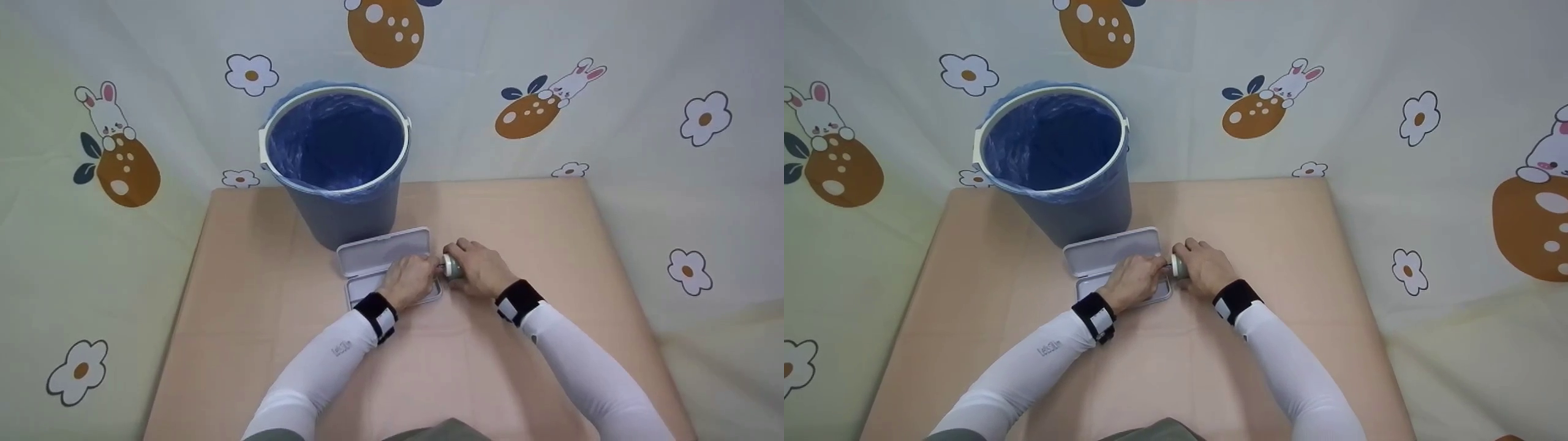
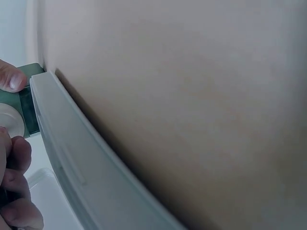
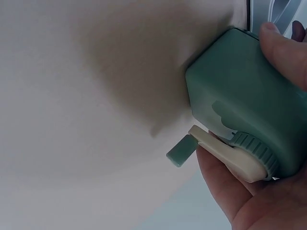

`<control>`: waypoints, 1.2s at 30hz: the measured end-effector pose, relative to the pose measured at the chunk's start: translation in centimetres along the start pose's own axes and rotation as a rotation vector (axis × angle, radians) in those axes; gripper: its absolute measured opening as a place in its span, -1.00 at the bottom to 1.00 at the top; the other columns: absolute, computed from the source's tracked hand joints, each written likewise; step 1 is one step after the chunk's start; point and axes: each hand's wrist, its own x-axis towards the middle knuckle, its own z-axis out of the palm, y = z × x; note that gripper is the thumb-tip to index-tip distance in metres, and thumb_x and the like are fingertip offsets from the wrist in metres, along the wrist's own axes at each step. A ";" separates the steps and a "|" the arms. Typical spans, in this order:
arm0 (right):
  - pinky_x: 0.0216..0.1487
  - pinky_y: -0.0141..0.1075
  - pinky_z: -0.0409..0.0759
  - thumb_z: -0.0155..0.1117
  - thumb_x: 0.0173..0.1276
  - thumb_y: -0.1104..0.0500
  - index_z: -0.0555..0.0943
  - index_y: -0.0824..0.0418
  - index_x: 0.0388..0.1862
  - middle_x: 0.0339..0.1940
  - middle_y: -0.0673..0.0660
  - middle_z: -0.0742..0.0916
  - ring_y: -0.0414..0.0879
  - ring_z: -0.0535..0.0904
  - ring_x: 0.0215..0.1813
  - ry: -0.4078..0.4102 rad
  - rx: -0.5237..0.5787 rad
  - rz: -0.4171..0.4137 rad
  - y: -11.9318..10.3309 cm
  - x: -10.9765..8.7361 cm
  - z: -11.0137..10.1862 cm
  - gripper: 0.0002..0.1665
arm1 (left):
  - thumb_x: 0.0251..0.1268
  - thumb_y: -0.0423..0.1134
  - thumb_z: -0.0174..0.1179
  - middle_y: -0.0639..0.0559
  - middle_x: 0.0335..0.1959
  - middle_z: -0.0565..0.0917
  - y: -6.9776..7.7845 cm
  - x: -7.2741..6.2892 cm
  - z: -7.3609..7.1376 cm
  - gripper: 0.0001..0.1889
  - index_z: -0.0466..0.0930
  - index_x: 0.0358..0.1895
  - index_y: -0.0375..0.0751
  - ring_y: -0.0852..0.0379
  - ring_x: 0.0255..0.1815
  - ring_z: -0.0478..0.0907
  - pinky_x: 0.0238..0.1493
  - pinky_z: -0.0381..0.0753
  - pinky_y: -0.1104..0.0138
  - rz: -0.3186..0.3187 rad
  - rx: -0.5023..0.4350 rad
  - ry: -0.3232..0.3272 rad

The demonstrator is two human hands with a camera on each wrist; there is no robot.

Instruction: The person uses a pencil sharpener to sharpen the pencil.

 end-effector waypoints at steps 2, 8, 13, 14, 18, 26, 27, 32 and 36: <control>0.05 0.18 0.88 0.79 0.23 0.02 0.57 0.15 0.38 0.13 0.24 0.73 0.23 0.78 0.10 -0.007 -0.001 0.002 0.0 0.1 -0.1 -0.18 | 0.60 -0.22 0.28 -0.03 -0.34 0.86 -0.3 0.0 0.0 -0.87 0.76 -0.16 -0.15 -0.08 -0.38 0.84 -0.36 0.81 0.09 0.007 0.011 -0.009; 0.15 0.17 0.86 0.78 0.24 0.01 0.56 0.12 0.42 0.16 0.24 0.75 0.23 0.78 0.16 -0.042 0.017 0.031 0.1 0.2 -0.3 -0.15 | 0.70 -0.17 0.20 -0.03 -0.39 0.83 -2.6 -1.4 0.5 -0.81 0.73 -0.14 -0.13 -0.07 -0.41 0.82 -0.39 0.79 0.02 0.016 0.006 0.006; 0.18 0.16 0.85 0.80 0.20 0.04 0.57 0.15 0.38 0.14 0.25 0.75 0.23 0.78 0.16 -0.037 0.031 0.045 0.5 -0.2 -0.5 -0.16 | 0.77 -0.15 0.17 -0.04 -0.41 0.83 -4.4 -3.9 -1.5 -0.73 0.72 -0.21 -0.14 -0.08 -0.39 0.83 -0.35 0.80 0.07 -0.014 -0.044 0.056; 0.17 0.16 0.85 0.80 0.20 0.04 0.57 0.15 0.37 0.13 0.25 0.75 0.23 0.78 0.16 -0.037 0.034 0.050 0.5 -0.3 -0.5 -0.17 | 0.77 -0.15 0.17 -0.04 -0.41 0.82 -4.7 -4.2 -1.8 -0.74 0.72 -0.21 -0.13 -0.07 -0.39 0.83 -0.35 0.80 0.07 -0.025 -0.054 0.070; 0.16 0.17 0.85 0.80 0.19 0.06 0.57 0.15 0.36 0.12 0.25 0.74 0.23 0.77 0.14 -0.031 0.040 0.061 0.4 -0.4 -0.4 -0.17 | 0.76 -0.17 0.17 -0.04 -0.44 0.76 -5.2 -4.9 -2.5 -0.75 0.67 -0.22 -0.14 -0.08 -0.42 0.79 -0.38 0.77 0.05 -0.064 -0.076 0.108; 0.17 0.17 0.84 0.80 0.18 0.08 0.57 0.16 0.35 0.11 0.26 0.75 0.24 0.77 0.14 -0.014 0.056 0.053 -0.2 -0.1 0.2 -0.17 | 0.76 -0.19 0.16 -0.13 -0.31 0.82 -5.3 -6.0 -2.6 -0.86 0.63 0.09 -0.15 -0.16 -0.37 0.83 -0.37 0.79 0.00 -0.159 -0.119 0.068; 0.17 0.17 0.84 0.80 0.17 0.08 0.57 0.16 0.35 0.11 0.26 0.75 0.24 0.77 0.13 -0.011 0.055 0.052 -0.2 -0.1 0.2 -0.18 | 0.75 -0.19 0.17 -0.15 -0.29 0.83 -5.2 -6.1 -2.5 -0.86 0.63 0.11 -0.15 -0.18 -0.36 0.84 -0.37 0.79 -0.02 -0.166 -0.124 0.070; 0.16 0.18 0.84 0.79 0.18 0.07 0.57 0.15 0.37 0.13 0.26 0.75 0.24 0.76 0.15 -0.027 0.063 0.062 -0.4 0.0 0.2 -0.17 | 0.71 -0.26 0.23 -0.13 -0.17 0.87 -4.8 -6.6 -2.7 -0.88 0.69 0.09 -0.17 -0.14 -0.21 0.88 -0.21 0.84 -0.01 -0.188 -0.194 0.137; 0.16 0.18 0.84 0.79 0.19 0.07 0.57 0.15 0.37 0.13 0.25 0.75 0.23 0.76 0.15 -0.024 0.063 0.062 -0.3 0.0 0.1 -0.18 | 0.70 -0.27 0.24 -0.09 -0.11 0.87 -4.0 -6.9 -3.1 -0.90 0.70 0.06 -0.17 -0.08 -0.12 0.88 -0.06 0.85 0.03 -0.214 -0.293 0.211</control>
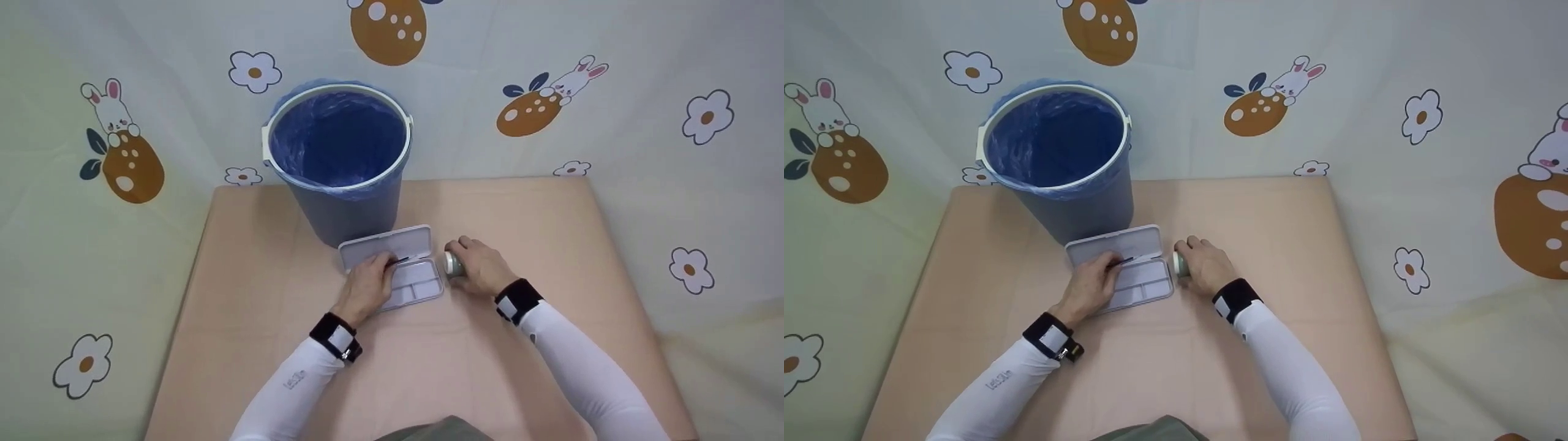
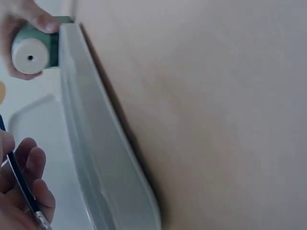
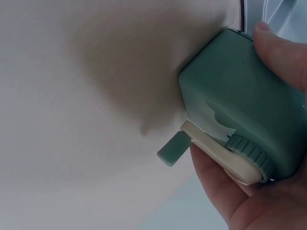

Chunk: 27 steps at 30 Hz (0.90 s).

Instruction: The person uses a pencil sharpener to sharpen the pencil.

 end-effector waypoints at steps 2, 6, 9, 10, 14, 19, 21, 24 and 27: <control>0.14 0.18 0.85 0.79 0.18 0.07 0.58 0.14 0.36 0.12 0.24 0.74 0.23 0.76 0.13 0.009 0.001 -0.002 0.1 0.0 -0.1 -0.18 | 0.71 -0.24 0.23 -0.05 -0.13 0.88 0.6 -0.1 -0.1 -0.89 0.70 0.06 -0.15 -0.01 -0.17 0.86 -0.11 0.84 0.07 -0.026 -0.040 0.019; 0.09 0.18 0.85 0.80 0.16 0.06 0.58 0.14 0.35 0.10 0.24 0.74 0.23 0.76 0.10 0.025 0.000 -0.006 0.2 0.1 -0.2 -0.18 | 0.70 -0.23 0.22 0.02 -0.28 0.86 1.8 0.0 -0.3 -0.89 0.69 0.06 -0.14 0.14 -0.37 0.73 -0.29 0.71 0.24 -0.096 -0.156 0.028; 0.10 0.18 0.85 0.80 0.16 0.05 0.59 0.14 0.35 0.11 0.24 0.75 0.23 0.77 0.11 0.028 -0.008 0.001 0.2 0.2 -0.3 -0.17 | 0.69 -0.28 0.20 0.00 -0.35 0.85 2.9 0.4 -0.5 -0.88 0.66 0.07 -0.21 0.18 -0.42 0.71 -0.31 0.64 0.37 -0.130 -0.303 0.029; 0.11 0.18 0.85 0.80 0.16 0.05 0.59 0.14 0.35 0.11 0.24 0.75 0.24 0.77 0.12 0.029 -0.010 0.005 0.2 0.2 -0.3 -0.17 | 0.69 -0.31 0.19 -0.03 -0.35 0.85 3.2 0.5 -0.5 -0.88 0.65 0.07 -0.25 0.16 -0.40 0.74 -0.29 0.64 0.40 -0.136 -0.355 0.029; 0.16 0.18 0.85 0.81 0.17 0.04 0.59 0.12 0.38 0.14 0.25 0.76 0.24 0.77 0.16 0.015 -0.004 0.021 0.0 0.3 -0.4 -0.16 | 0.70 -0.36 0.16 -0.09 -0.32 0.89 4.6 0.9 -1.0 -0.89 0.62 0.08 -0.30 0.05 -0.34 0.86 -0.25 0.69 0.46 -0.153 -0.507 0.020; 0.13 0.18 0.85 0.81 0.16 0.04 0.60 0.13 0.39 0.13 0.25 0.76 0.23 0.77 0.14 0.026 0.003 0.026 -0.3 0.3 -0.3 -0.15 | 0.72 -0.37 0.14 -0.18 -0.22 0.93 6.1 1.2 -1.7 -0.87 0.59 0.10 -0.34 -0.07 -0.29 0.90 -0.26 0.70 0.45 -0.171 -0.624 0.016; 0.16 0.19 0.83 0.80 0.17 0.04 0.60 0.15 0.42 0.17 0.27 0.76 0.25 0.75 0.17 0.036 0.011 0.033 -0.3 0.2 -0.1 -0.13 | 0.73 -0.37 0.13 -0.22 -0.19 0.93 6.6 1.2 -1.9 -0.88 0.58 0.11 -0.34 -0.13 -0.28 0.91 -0.26 0.75 0.42 -0.182 -0.677 0.018; 0.32 0.25 0.76 0.78 0.20 0.01 0.56 0.17 0.52 0.32 0.32 0.74 0.33 0.71 0.32 0.046 0.013 0.052 -0.5 0.0 0.2 -0.05 | 0.75 -0.36 0.14 -0.28 -0.15 0.91 7.3 1.3 -2.3 -0.88 0.58 0.13 -0.33 -0.15 -0.29 0.90 -0.27 0.85 0.33 -0.214 -0.769 0.015; 0.47 0.33 0.64 0.75 0.23 -0.06 0.50 0.20 0.60 0.47 0.37 0.68 0.38 0.62 0.48 0.065 -0.016 0.060 -0.7 -0.5 0.3 0.03 | 0.76 -0.36 0.13 -0.38 -0.12 0.87 8.0 1.4 -2.7 -0.85 0.56 0.16 -0.38 -0.08 -0.30 0.89 -0.28 0.88 0.28 -0.252 -0.855 0.002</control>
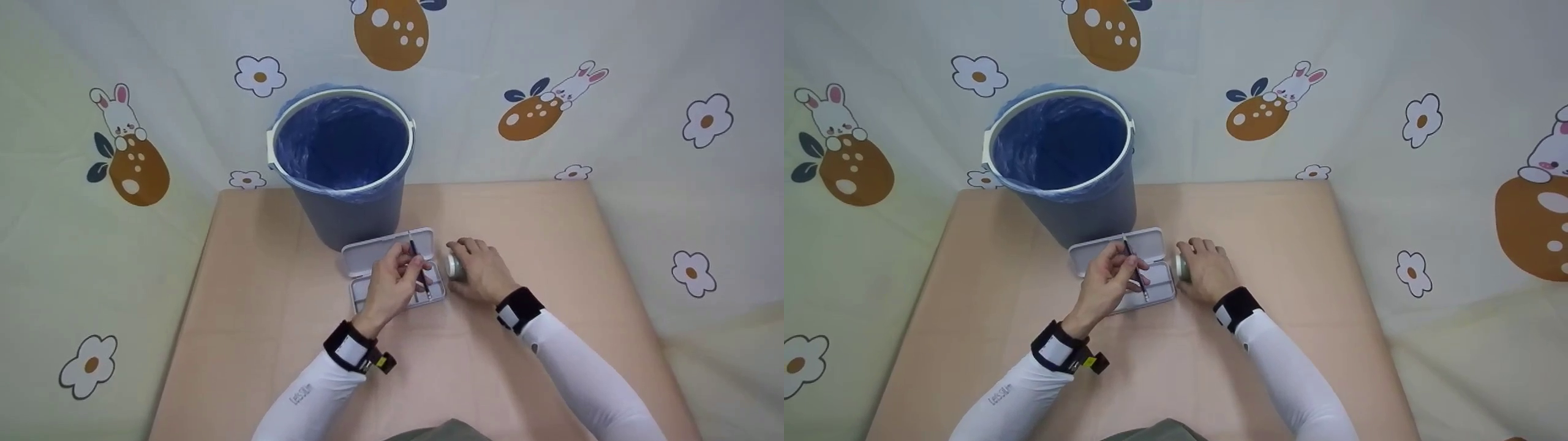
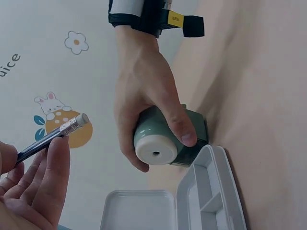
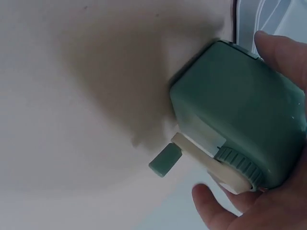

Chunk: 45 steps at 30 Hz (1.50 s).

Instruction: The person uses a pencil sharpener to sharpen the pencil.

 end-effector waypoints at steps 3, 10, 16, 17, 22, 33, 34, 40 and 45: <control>0.56 0.39 0.53 0.70 0.26 -0.09 0.52 0.19 0.59 0.50 0.36 0.67 0.38 0.58 0.55 0.061 -0.015 -0.021 -0.3 -0.6 -0.3 -0.01 | 0.75 -0.36 0.14 -0.43 -0.13 0.83 0.6 0.0 0.2 -0.82 0.55 0.16 -0.42 0.01 -0.32 0.88 -0.32 0.87 0.28 -0.027 -0.037 0.007; 0.25 0.12 0.77 0.36 0.61 0.09 0.82 0.18 0.14 0.07 0.16 0.91 0.14 0.84 0.14 0.312 0.218 -0.184 -3.1 -1.3 -1.9 -0.72 | 0.70 -0.38 0.19 -0.54 -0.09 0.76 0.6 0.4 0.3 -0.86 0.54 0.10 -0.41 0.09 -0.30 0.86 -0.25 0.92 0.04 -0.058 -0.090 0.093; -0.31 -0.22 0.79 0.52 0.54 0.10 0.86 0.20 0.02 -0.28 0.09 0.93 -0.07 0.85 -0.35 0.359 0.400 -0.303 -5.9 -1.1 -2.7 -0.78 | 0.65 -0.40 0.24 -0.41 -0.13 0.79 0.4 0.6 0.8 -0.89 0.56 0.03 -0.39 0.03 -0.23 0.84 -0.24 0.87 0.31 -0.018 -0.069 0.143; -0.35 -0.25 0.78 0.56 0.51 0.10 0.86 0.20 0.02 -0.31 0.09 0.92 -0.08 0.84 -0.38 0.360 0.412 -0.299 -6.1 -1.1 -2.8 -0.77 | 0.63 -0.39 0.26 -0.37 -0.14 0.80 0.5 0.6 0.9 -0.89 0.57 0.01 -0.39 0.02 -0.21 0.82 -0.24 0.84 0.36 -0.015 -0.050 0.154; -0.42 -0.35 0.72 0.59 0.41 0.27 0.86 0.18 -0.12 -0.43 0.06 0.89 -0.18 0.77 -0.47 0.395 0.380 -0.284 -6.6 -1.1 -2.7 -0.89 | 0.56 -0.32 0.37 -0.25 -0.21 0.83 0.4 0.6 1.1 -0.86 0.64 -0.07 -0.34 0.20 -0.22 0.68 -0.25 0.65 0.47 0.000 0.013 0.214; -0.40 -0.43 0.60 0.38 0.51 0.38 0.84 0.28 -0.02 -0.44 0.06 0.84 -0.25 0.66 -0.45 0.432 0.445 -0.239 -5.8 -1.0 -3.0 -0.83 | 0.55 -0.21 0.45 0.04 -0.37 0.70 -1.0 -1.3 0.8 -0.82 0.73 -0.18 -0.26 0.28 -0.41 0.59 -0.41 0.49 0.50 0.021 0.040 0.135; -0.40 -0.42 0.60 0.36 0.53 0.38 0.84 0.29 -0.01 -0.45 0.06 0.83 -0.25 0.65 -0.45 0.437 0.448 -0.240 -5.8 -1.0 -3.0 -0.82 | 0.56 -0.20 0.43 0.04 -0.37 0.70 -1.1 -1.4 0.8 -0.82 0.74 -0.17 -0.26 0.30 -0.40 0.59 -0.41 0.50 0.50 0.020 0.043 0.124; -0.37 -0.41 0.65 0.31 0.61 0.38 0.84 0.31 0.02 -0.50 0.03 0.79 -0.24 0.67 -0.48 0.458 0.457 -0.259 -5.8 -1.2 -3.2 -0.80 | 0.60 -0.23 0.38 -0.12 -0.32 0.79 -1.4 -1.8 1.0 -0.84 0.79 -0.07 -0.28 0.32 -0.41 0.64 -0.40 0.59 0.49 0.017 0.030 0.104; -0.42 -0.48 0.64 0.27 0.64 0.37 0.83 0.31 0.03 -0.51 0.03 0.81 -0.21 0.71 -0.52 0.418 0.537 -0.238 -6.0 -1.5 -2.9 -0.79 | 0.59 -0.26 0.38 -0.20 -0.20 0.83 -1.1 -1.6 1.0 -0.81 0.80 0.06 -0.32 0.33 -0.41 0.65 -0.43 0.55 0.51 0.020 0.032 0.142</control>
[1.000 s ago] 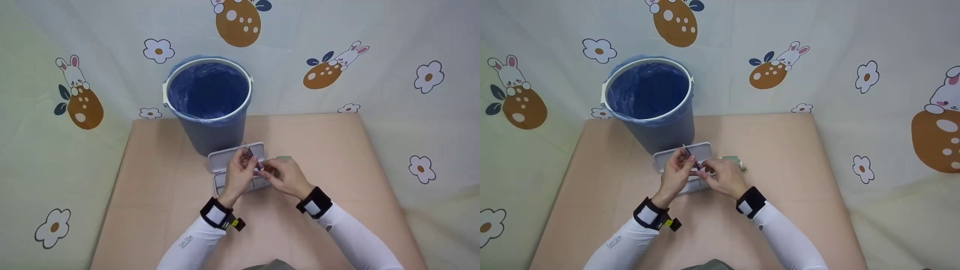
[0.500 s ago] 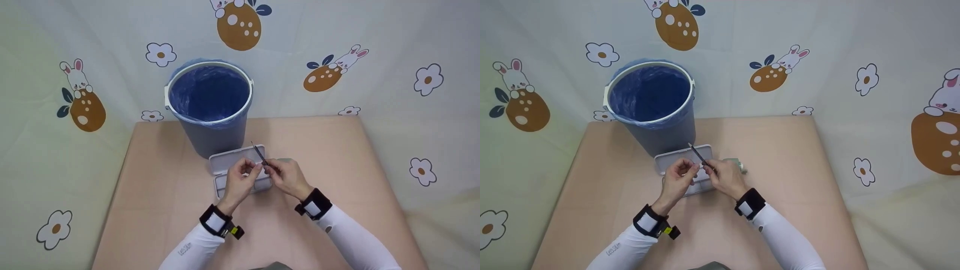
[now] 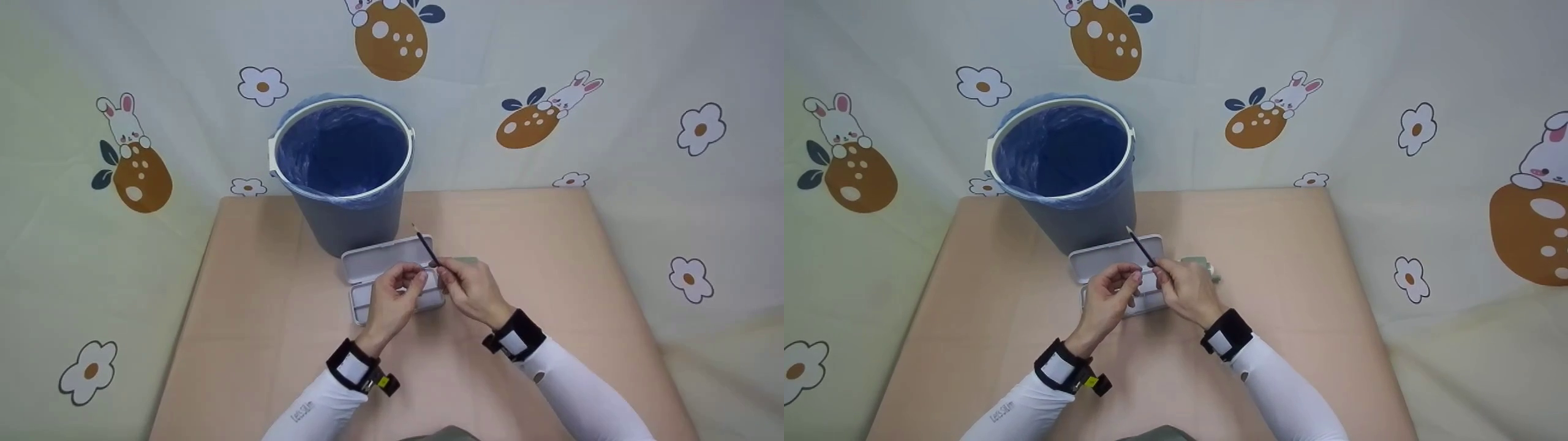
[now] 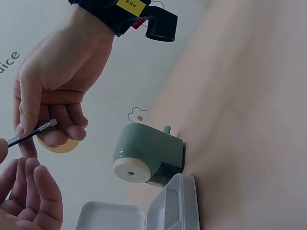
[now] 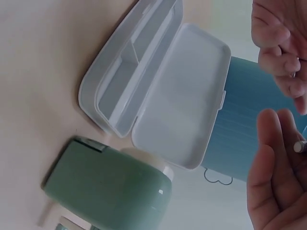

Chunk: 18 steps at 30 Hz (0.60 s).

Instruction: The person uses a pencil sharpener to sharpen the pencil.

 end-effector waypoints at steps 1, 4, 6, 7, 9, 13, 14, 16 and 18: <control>-0.44 -0.49 0.63 0.27 0.64 0.37 0.83 0.31 0.03 -0.51 0.03 0.82 -0.20 0.72 -0.53 -0.008 0.018 0.012 0.0 -0.1 0.1 -0.79 | 0.59 -0.26 0.38 -0.20 -0.17 0.83 0.1 0.1 0.0 -0.79 0.80 0.08 -0.32 0.33 -0.40 0.64 -0.44 0.54 0.51 0.006 0.000 0.010; -0.46 -0.50 0.64 0.27 0.65 0.38 0.82 0.32 0.04 -0.51 0.06 0.83 -0.15 0.74 -0.53 -0.027 0.057 0.037 -0.1 -0.5 0.6 -0.79 | 0.59 -0.25 0.39 -0.22 -0.10 0.83 0.4 0.4 0.1 -0.77 0.79 0.12 -0.32 0.28 -0.39 0.65 -0.49 0.52 0.50 0.025 0.000 0.037; -0.45 -0.49 0.66 0.26 0.66 0.38 0.82 0.33 0.04 -0.50 0.09 0.83 -0.11 0.75 -0.52 -0.037 0.090 0.054 -0.2 -0.7 1.0 -0.80 | 0.59 -0.26 0.39 -0.22 -0.06 0.83 0.7 0.6 0.1 -0.79 0.79 0.10 -0.29 0.20 -0.36 0.68 -0.50 0.52 0.49 0.037 0.001 0.054; -0.44 -0.49 0.67 0.26 0.66 0.38 0.81 0.34 0.04 -0.49 0.10 0.83 -0.09 0.76 -0.51 -0.038 0.102 0.061 -0.2 -0.8 1.2 -0.80 | 0.59 -0.27 0.39 -0.21 -0.06 0.83 0.8 0.7 0.1 -0.81 0.79 0.09 -0.28 0.17 -0.35 0.70 -0.49 0.53 0.49 0.043 0.004 0.062; -0.42 -0.47 0.69 0.26 0.67 0.38 0.80 0.35 0.04 -0.48 0.12 0.83 -0.06 0.77 -0.50 -0.040 0.126 0.071 -0.4 -1.0 1.6 -0.81 | 0.58 -0.28 0.39 -0.20 -0.06 0.85 1.1 0.8 0.1 -0.84 0.79 0.05 -0.27 0.11 -0.32 0.73 -0.47 0.53 0.50 0.054 0.014 0.081; -0.40 -0.45 0.69 0.27 0.69 0.33 0.79 0.31 -0.02 -0.46 0.12 0.84 -0.09 0.77 -0.47 -0.041 0.115 0.073 -0.8 -0.9 2.3 -0.84 | 0.56 -0.32 0.40 -0.20 -0.11 0.87 1.3 0.9 0.0 -0.88 0.78 0.00 -0.29 0.09 -0.28 0.76 -0.41 0.55 0.51 0.077 0.028 0.116; -0.40 -0.44 0.69 0.26 0.69 0.33 0.78 0.30 -0.04 -0.46 0.13 0.84 -0.10 0.77 -0.47 -0.043 0.107 0.068 -0.9 -0.9 2.4 -0.84 | 0.56 -0.32 0.40 -0.19 -0.13 0.88 1.4 1.0 0.0 -0.89 0.78 -0.01 -0.29 0.09 -0.27 0.77 -0.38 0.56 0.50 0.082 0.029 0.123; -0.39 -0.43 0.68 0.27 0.68 0.33 0.77 0.28 -0.08 -0.46 0.15 0.84 -0.13 0.76 -0.45 -0.049 0.091 0.058 -1.1 -0.8 2.6 -0.86 | 0.55 -0.34 0.40 -0.19 -0.16 0.90 1.5 1.0 -0.1 -0.89 0.77 -0.01 -0.29 0.10 -0.25 0.78 -0.34 0.59 0.49 0.090 0.037 0.130; -0.39 -0.43 0.68 0.28 0.66 0.34 0.76 0.27 -0.10 -0.45 0.15 0.85 -0.16 0.75 -0.45 -0.057 0.075 0.049 -1.2 -0.8 2.8 -0.87 | 0.55 -0.35 0.39 -0.20 -0.19 0.91 1.5 1.1 -0.2 -0.90 0.75 -0.01 -0.29 0.12 -0.22 0.80 -0.29 0.63 0.48 0.092 0.038 0.130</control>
